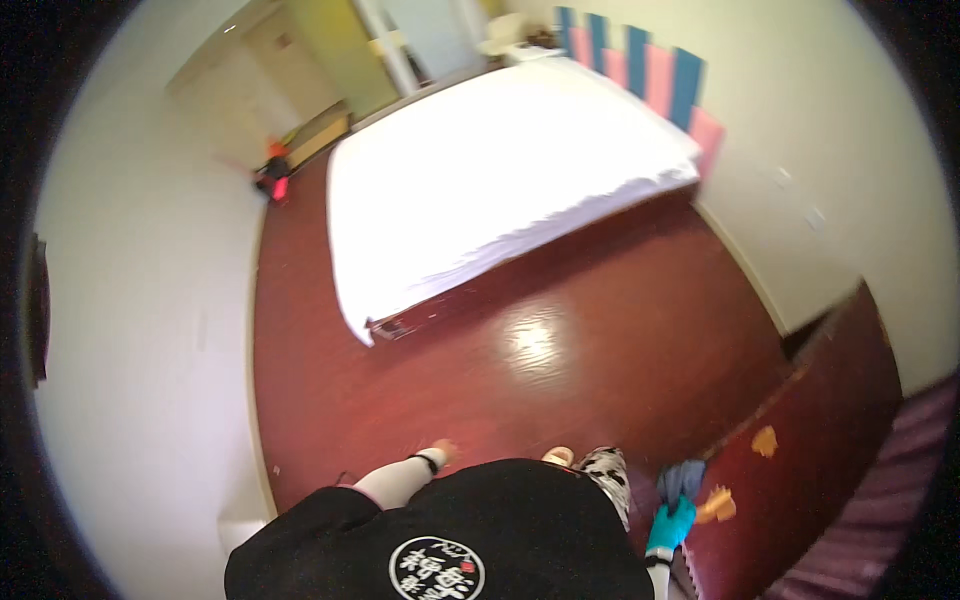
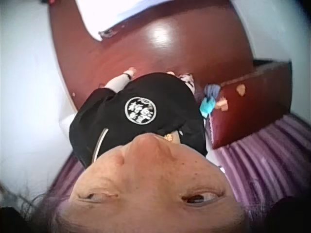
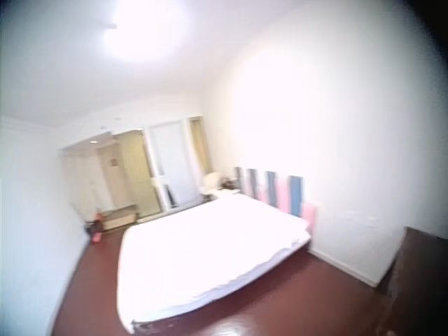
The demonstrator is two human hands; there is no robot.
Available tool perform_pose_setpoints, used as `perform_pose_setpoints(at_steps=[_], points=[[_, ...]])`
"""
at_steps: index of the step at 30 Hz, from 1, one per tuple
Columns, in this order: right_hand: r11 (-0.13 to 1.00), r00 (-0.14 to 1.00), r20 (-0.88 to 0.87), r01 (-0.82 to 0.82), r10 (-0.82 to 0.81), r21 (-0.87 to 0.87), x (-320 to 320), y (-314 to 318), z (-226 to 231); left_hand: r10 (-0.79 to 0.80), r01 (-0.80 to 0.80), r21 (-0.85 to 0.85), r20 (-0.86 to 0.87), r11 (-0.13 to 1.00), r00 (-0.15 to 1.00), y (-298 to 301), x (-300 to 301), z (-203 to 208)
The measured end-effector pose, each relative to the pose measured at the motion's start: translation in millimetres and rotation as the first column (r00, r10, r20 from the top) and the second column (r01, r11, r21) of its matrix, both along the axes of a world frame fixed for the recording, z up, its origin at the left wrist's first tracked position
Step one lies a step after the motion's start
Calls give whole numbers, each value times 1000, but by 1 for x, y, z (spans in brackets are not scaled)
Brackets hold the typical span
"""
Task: Wiping down the tops of various pieces of furniture including a storage box, a window sill, and a table using a cleaning cloth.
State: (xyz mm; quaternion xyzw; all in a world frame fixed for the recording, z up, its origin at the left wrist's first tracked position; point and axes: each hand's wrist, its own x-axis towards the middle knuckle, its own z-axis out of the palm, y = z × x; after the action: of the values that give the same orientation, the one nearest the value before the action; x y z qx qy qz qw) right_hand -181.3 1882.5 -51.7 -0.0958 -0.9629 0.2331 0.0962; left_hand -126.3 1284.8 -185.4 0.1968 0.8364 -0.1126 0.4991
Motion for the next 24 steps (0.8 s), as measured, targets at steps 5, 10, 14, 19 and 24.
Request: perform_pose_setpoints(at_steps=[5, 10, 14, 19, 24], points=[[999, 961, 278, -9, -3, 42, -17, 2, 20, 885, -800, 440, 25, 408, 465, 81, -55, 65], [997, 971, 227, 67, -74, 37, -42, 30, -11, 866, -775, 488, 75, 400, 495, 78, -115, 89], [934, 988, 143, 102, -55, -341, -103, 36, 18, 865, -819, 324, 4, 474, 502, 51, -154, 72], [990, 988, 62, 142, -140, -18, -210, 76, 13, 854, -811, 343, 45, 474, 519, 2, -177, 16], [914, 899, 174, 381, -401, 139, -307, 112, 30, 746, -698, 518, 160, 493, 646, -18, -306, -25]])
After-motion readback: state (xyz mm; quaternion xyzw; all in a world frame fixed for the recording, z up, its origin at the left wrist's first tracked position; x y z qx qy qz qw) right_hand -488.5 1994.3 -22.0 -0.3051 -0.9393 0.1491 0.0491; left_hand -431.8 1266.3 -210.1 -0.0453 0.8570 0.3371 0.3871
